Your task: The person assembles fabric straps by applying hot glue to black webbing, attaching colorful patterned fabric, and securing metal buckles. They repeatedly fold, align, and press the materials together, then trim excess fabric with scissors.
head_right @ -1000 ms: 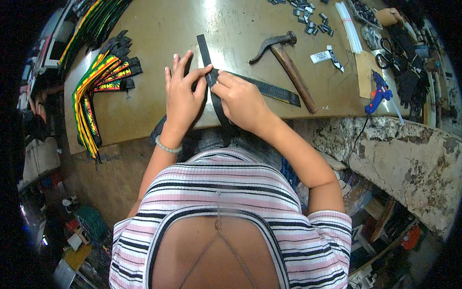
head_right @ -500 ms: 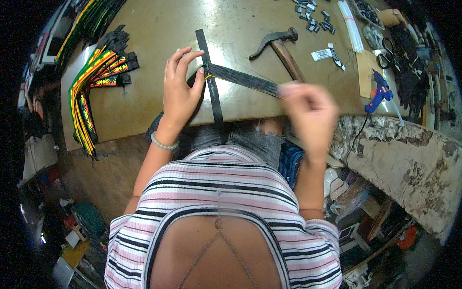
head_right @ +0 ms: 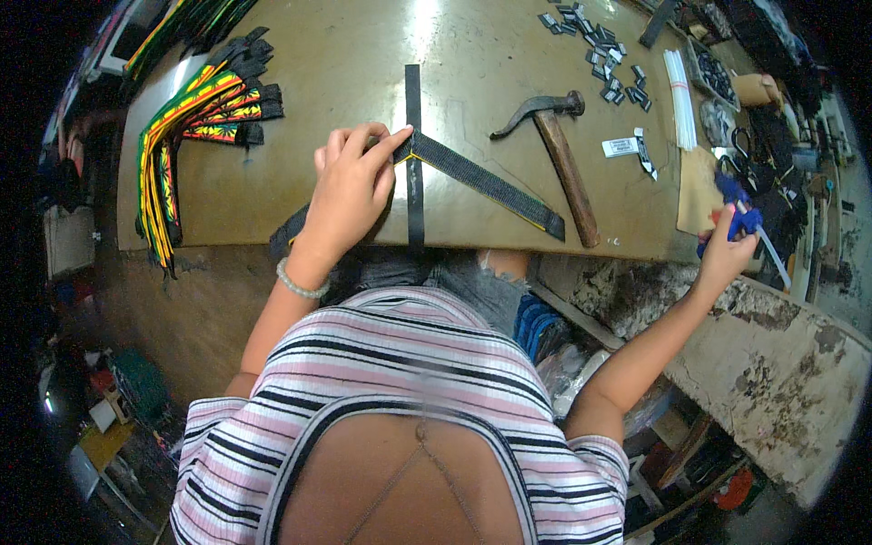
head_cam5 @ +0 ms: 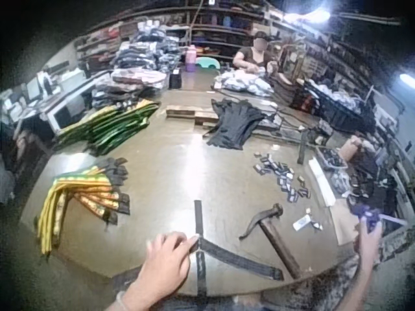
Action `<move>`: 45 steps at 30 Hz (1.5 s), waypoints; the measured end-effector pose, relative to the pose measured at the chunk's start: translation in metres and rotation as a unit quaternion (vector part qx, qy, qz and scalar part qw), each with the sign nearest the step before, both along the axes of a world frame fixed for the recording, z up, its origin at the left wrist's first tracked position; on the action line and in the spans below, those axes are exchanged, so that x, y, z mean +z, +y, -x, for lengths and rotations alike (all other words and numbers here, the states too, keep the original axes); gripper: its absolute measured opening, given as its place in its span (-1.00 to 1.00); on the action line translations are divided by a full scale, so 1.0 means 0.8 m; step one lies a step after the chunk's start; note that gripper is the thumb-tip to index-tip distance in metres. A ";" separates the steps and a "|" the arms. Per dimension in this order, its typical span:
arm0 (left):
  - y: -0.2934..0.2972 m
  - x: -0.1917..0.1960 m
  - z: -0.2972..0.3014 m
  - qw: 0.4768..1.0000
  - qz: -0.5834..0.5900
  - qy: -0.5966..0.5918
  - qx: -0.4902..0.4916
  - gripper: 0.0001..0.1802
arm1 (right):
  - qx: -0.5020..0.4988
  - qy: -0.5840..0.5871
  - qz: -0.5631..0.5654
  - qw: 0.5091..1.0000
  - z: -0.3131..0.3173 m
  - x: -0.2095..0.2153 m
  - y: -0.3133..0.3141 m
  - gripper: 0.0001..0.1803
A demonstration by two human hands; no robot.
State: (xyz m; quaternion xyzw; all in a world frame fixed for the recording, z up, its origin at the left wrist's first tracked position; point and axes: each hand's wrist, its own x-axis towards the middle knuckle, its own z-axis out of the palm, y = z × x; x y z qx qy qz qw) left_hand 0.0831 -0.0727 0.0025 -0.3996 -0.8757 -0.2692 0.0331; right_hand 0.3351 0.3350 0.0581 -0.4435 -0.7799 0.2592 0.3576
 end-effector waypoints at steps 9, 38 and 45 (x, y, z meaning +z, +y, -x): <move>0.001 -0.001 -0.006 0.992 -0.111 0.036 0.043 -0.60 | 0.446 -0.043 0.149 0.881 0.187 0.005 -0.217 -0.56; -0.005 -0.018 -0.017 0.993 -0.103 0.017 0.047 -0.69 | 0.534 -0.156 0.111 0.823 0.185 0.001 -0.238 -0.53; -0.003 -0.009 -0.014 0.996 -0.085 0.005 0.019 -0.68 | 0.302 0.144 0.218 0.917 0.104 -0.004 -0.152 -0.63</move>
